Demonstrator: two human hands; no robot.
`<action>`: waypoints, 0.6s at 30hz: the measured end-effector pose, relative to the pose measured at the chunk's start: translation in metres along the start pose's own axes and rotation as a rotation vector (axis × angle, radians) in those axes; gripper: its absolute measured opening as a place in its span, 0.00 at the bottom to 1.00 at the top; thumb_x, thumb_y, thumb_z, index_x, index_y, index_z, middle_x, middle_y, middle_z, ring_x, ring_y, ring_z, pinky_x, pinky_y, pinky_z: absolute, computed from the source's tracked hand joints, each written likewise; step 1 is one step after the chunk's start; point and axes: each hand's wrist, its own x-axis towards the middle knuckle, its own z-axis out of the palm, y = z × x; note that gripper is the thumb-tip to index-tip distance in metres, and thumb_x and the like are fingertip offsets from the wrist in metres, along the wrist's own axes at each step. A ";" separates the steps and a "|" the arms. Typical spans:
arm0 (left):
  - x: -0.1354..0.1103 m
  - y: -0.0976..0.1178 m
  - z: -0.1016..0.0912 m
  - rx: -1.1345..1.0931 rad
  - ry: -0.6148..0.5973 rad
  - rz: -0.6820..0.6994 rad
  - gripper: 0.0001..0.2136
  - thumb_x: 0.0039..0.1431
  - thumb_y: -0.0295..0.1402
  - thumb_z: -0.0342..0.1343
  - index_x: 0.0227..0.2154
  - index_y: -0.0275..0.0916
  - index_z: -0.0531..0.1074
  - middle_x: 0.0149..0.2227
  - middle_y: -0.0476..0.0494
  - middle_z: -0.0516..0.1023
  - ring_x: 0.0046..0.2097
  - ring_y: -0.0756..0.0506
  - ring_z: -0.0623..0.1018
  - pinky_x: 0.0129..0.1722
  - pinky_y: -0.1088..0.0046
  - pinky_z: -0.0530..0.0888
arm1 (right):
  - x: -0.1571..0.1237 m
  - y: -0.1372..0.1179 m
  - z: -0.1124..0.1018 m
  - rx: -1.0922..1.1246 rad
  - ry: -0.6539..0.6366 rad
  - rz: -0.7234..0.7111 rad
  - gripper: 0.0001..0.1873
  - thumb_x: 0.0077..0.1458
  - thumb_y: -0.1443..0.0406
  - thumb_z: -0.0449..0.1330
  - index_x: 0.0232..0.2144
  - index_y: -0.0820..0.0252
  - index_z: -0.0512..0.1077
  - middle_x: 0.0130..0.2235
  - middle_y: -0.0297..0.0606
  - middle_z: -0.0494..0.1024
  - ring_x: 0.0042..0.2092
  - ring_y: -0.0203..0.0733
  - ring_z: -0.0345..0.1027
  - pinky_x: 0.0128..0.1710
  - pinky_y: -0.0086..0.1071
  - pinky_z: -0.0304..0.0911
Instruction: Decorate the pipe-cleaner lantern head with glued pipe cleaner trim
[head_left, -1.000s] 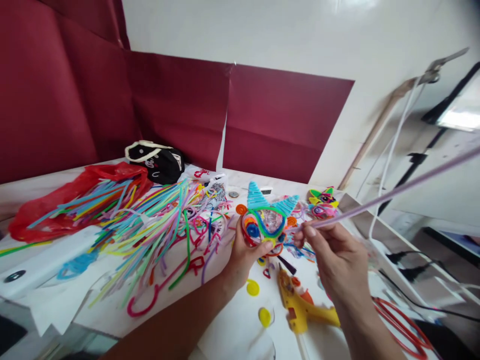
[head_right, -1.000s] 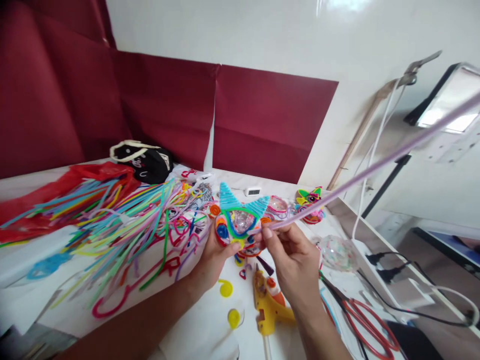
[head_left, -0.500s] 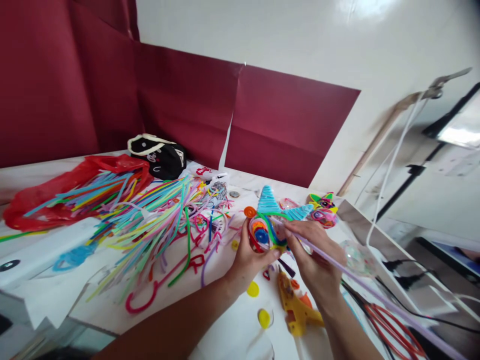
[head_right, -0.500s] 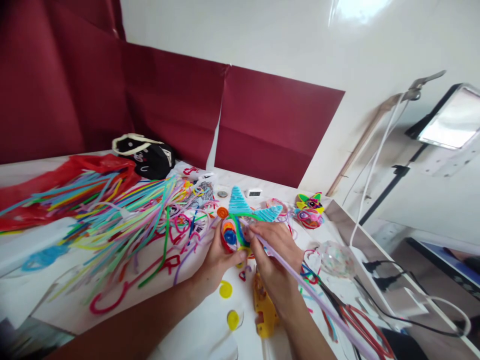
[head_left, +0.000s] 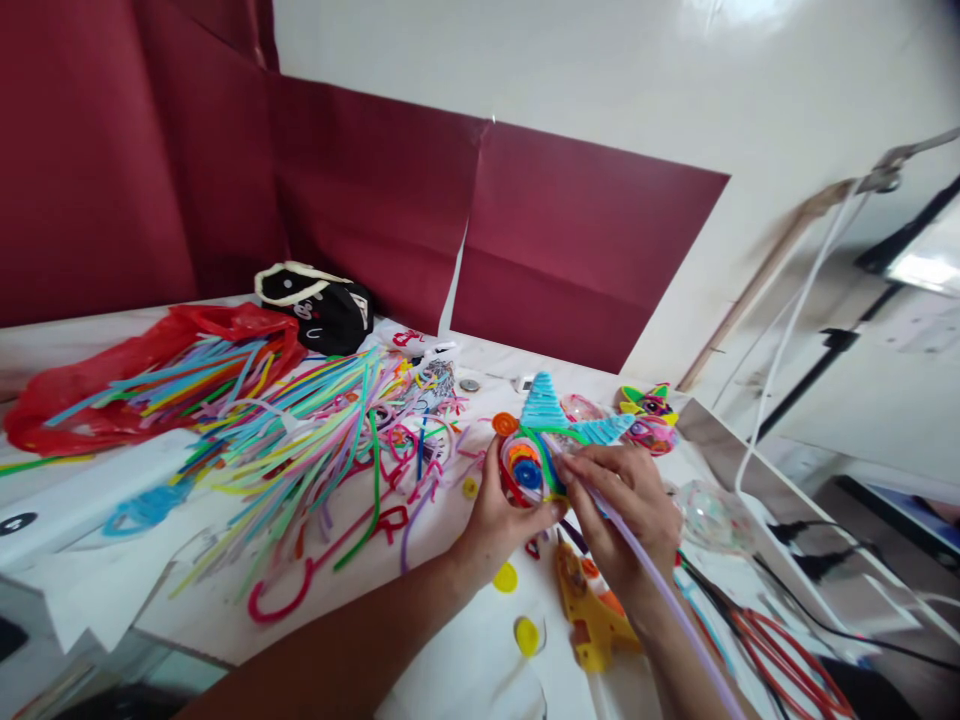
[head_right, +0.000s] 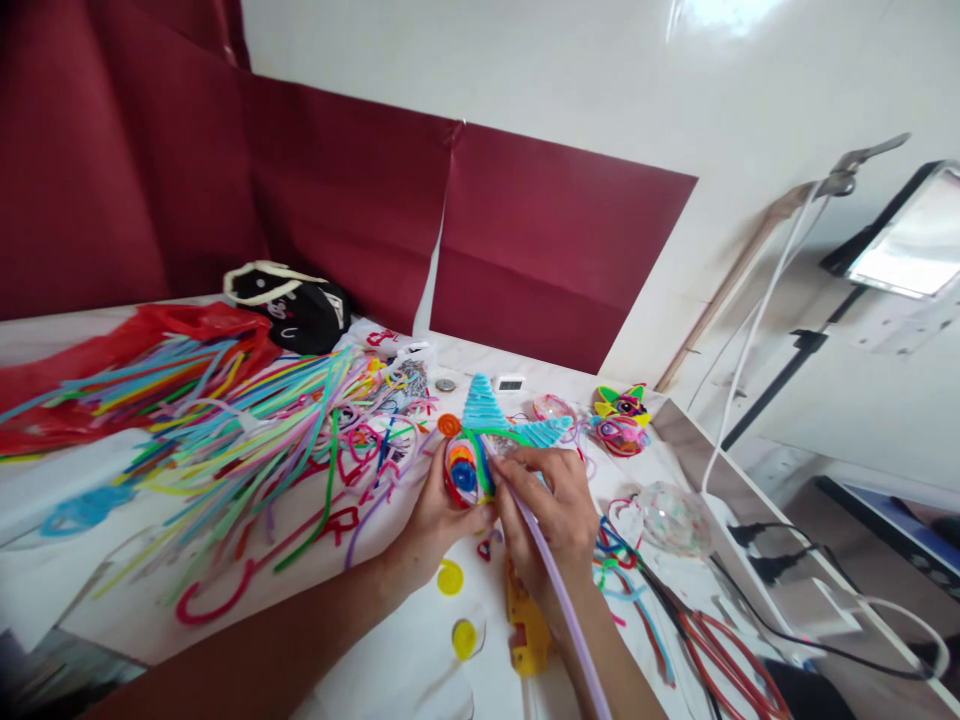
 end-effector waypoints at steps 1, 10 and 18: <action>0.000 0.001 0.000 0.001 -0.010 -0.010 0.50 0.39 0.32 0.76 0.65 0.47 0.55 0.57 0.35 0.75 0.59 0.30 0.75 0.62 0.43 0.69 | -0.001 0.002 -0.001 -0.005 -0.014 -0.023 0.18 0.55 0.73 0.66 0.46 0.48 0.79 0.39 0.37 0.80 0.40 0.42 0.71 0.39 0.38 0.69; -0.002 0.012 0.006 -0.003 -0.059 -0.070 0.50 0.40 0.32 0.76 0.65 0.47 0.54 0.56 0.37 0.75 0.58 0.32 0.76 0.58 0.51 0.73 | -0.005 0.006 -0.002 -0.050 -0.064 -0.106 0.20 0.54 0.77 0.65 0.48 0.58 0.76 0.41 0.42 0.79 0.42 0.44 0.71 0.41 0.41 0.69; -0.007 0.025 0.008 -0.109 -0.140 -0.118 0.45 0.48 0.30 0.71 0.67 0.50 0.53 0.57 0.42 0.76 0.59 0.37 0.75 0.61 0.57 0.69 | -0.007 0.007 -0.001 -0.069 -0.015 -0.148 0.19 0.55 0.76 0.65 0.48 0.58 0.75 0.40 0.41 0.79 0.41 0.44 0.71 0.41 0.42 0.67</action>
